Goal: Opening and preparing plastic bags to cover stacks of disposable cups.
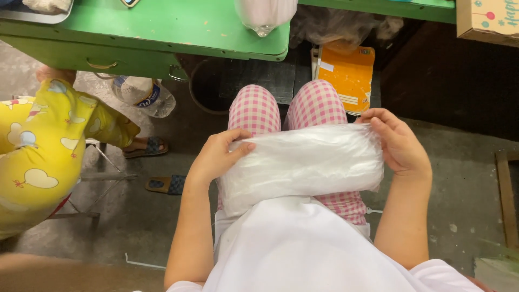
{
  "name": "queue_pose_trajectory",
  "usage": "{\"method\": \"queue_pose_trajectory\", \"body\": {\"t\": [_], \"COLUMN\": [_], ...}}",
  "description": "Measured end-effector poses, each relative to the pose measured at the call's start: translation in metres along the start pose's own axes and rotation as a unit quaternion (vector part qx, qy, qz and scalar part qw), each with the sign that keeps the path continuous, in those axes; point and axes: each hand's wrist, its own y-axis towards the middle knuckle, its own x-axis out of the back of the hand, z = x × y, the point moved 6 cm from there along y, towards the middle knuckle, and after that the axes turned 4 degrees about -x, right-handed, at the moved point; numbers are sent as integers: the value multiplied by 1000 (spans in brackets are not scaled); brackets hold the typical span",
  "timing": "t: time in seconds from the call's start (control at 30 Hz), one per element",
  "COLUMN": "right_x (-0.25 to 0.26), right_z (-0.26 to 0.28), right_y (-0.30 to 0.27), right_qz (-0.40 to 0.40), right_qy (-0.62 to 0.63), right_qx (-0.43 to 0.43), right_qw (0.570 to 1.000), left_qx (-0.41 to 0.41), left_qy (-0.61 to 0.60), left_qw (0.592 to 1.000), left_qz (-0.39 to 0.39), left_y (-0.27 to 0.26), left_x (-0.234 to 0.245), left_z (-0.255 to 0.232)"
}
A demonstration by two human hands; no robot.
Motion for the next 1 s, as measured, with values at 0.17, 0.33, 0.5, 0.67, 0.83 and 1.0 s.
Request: {"method": "queue_pose_trajectory", "body": {"t": [0.17,0.33,0.5,0.67,0.83,1.0], "right_x": [10,64,94,104,44,-48], "right_z": [3,26,67,125,178,198], "right_y": [4,-2,-27,-71,-102,-117], "right_qz": [-47,-154,-269,-433,-489,-403], "right_qy": [-61,-49,-33,-145,-285,-310], "right_qx": [24,126,222,312,408,520], "right_qw": [997,979,937,834,717,686], "left_qx": [-65,-44,-41,-19,-207,-236], "left_qy": [29,67,101,167,246,-215], "left_qw": [997,997,993,981,944,933], "left_qz": [26,19,37,96,79,164], "left_y": [-2,-1,0,4,5,16], "left_x": [-8,1,3,-2,-17,-74], "left_z": [-22,-21,-33,-39,-74,-107]}}
